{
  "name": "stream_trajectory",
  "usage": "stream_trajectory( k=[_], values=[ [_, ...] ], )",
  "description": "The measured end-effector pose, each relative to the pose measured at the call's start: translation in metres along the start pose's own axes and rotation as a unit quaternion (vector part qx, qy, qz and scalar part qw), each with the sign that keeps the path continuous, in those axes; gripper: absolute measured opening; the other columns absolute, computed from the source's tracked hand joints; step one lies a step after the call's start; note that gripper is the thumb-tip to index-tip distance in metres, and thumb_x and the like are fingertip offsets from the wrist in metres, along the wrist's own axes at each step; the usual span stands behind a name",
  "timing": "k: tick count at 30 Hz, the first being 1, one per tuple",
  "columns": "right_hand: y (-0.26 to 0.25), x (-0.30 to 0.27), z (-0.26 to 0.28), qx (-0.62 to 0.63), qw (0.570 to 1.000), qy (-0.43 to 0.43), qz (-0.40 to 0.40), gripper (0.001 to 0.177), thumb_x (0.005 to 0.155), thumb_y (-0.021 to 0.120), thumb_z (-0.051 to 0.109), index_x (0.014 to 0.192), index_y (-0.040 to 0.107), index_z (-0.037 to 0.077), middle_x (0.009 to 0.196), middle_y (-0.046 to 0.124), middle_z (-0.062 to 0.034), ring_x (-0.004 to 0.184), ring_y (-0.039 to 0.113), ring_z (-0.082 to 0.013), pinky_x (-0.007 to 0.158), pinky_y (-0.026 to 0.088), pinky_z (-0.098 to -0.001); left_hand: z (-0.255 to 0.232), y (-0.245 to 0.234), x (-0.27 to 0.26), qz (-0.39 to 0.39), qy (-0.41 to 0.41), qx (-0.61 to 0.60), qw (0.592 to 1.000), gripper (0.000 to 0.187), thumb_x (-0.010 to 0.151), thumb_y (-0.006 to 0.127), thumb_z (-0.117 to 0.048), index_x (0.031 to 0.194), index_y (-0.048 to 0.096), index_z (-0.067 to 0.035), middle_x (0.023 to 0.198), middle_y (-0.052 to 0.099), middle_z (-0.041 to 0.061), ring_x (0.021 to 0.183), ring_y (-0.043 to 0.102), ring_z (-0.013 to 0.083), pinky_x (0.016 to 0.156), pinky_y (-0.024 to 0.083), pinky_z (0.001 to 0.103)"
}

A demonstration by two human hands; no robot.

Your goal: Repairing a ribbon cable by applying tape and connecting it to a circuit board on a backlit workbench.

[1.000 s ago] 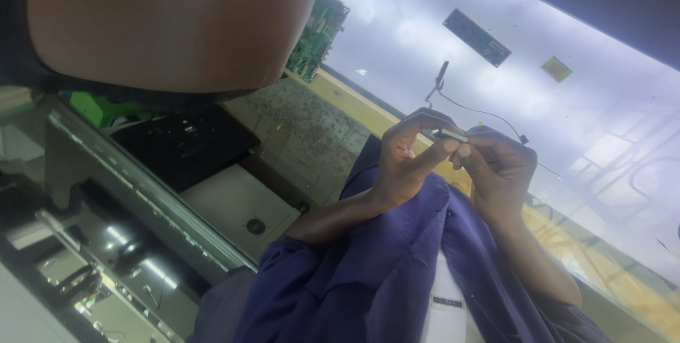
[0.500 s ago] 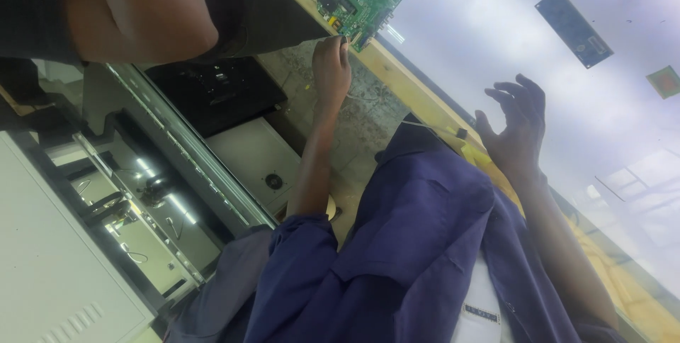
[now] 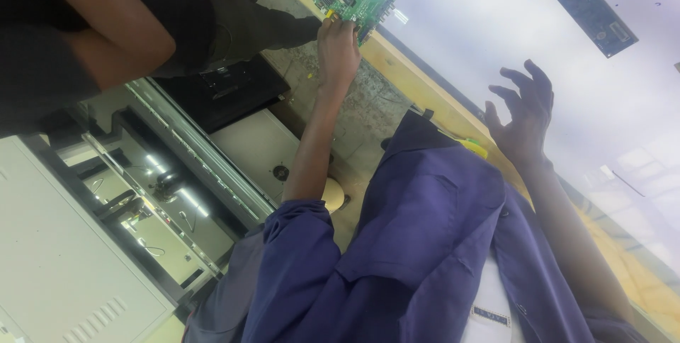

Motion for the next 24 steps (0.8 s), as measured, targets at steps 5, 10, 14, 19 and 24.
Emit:
stream_trajectory(
  k=[5,10,14,19,24],
  values=[
    [0.002,-0.003,-0.004,0.011,1.000,-0.004,-0.001,0.017,0.087,0.071,-0.001,0.104,0.071,0.003,0.130,0.064,-0.0147,0.134,0.048,-0.0426,0.103,0.042,-0.0537,0.002,0.004,0.007,0.015,0.000,0.031,0.999,0.003,0.084,0.071,-0.005,0.084,0.069,-0.003,0.071,0.066,0.006,0.069,0.063,0.0216,0.089,0.050,0.040],
    [0.004,-0.005,-0.007,0.013,1.000,0.000,-0.004,0.015,0.089,0.071,0.001,0.104,0.070,0.004,0.130,0.064,-0.0134,0.134,0.048,-0.0418,0.100,0.043,-0.0533,0.003,0.003,0.012,0.046,-0.009,0.077,0.996,0.007,0.079,0.076,-0.003,0.079,0.069,-0.005,0.068,0.064,0.006,0.069,0.061,0.0223,0.081,0.051,0.037],
    [0.004,-0.005,-0.007,0.011,1.000,0.000,-0.007,0.012,0.091,0.069,0.003,0.103,0.070,0.004,0.130,0.064,-0.0129,0.134,0.049,-0.0413,0.098,0.044,-0.0528,0.001,-0.001,0.012,0.055,-0.001,0.088,0.995,0.007,0.082,0.073,-0.004,0.076,0.069,-0.005,0.065,0.063,0.006,0.065,0.060,0.0217,0.083,0.051,0.036],
    [0.005,-0.005,-0.008,0.003,1.000,-0.002,-0.011,0.012,0.091,0.068,0.005,0.103,0.071,0.006,0.130,0.065,-0.0119,0.134,0.049,-0.0406,0.095,0.045,-0.0517,0.000,0.000,0.014,0.062,-0.018,0.086,0.994,0.008,0.081,0.073,-0.003,0.076,0.069,-0.006,0.065,0.064,0.005,0.067,0.060,0.0216,0.077,0.051,0.035],
    [0.005,-0.006,-0.008,0.006,1.000,-0.006,-0.015,0.012,0.089,0.070,0.002,0.101,0.071,0.005,0.129,0.066,-0.0124,0.133,0.051,-0.0416,0.094,0.046,-0.0510,0.000,0.003,0.014,0.069,-0.028,0.105,0.992,0.007,0.081,0.075,-0.006,0.077,0.070,-0.007,0.068,0.066,0.006,0.074,0.061,0.0231,0.074,0.052,0.035]
  ],
)
Point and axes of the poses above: each hand's wrist, its own x-axis towards the middle knuckle, its own y-axis out of the palm, z = x × y, the point moved 1 cm from there along x, towards the middle knuckle
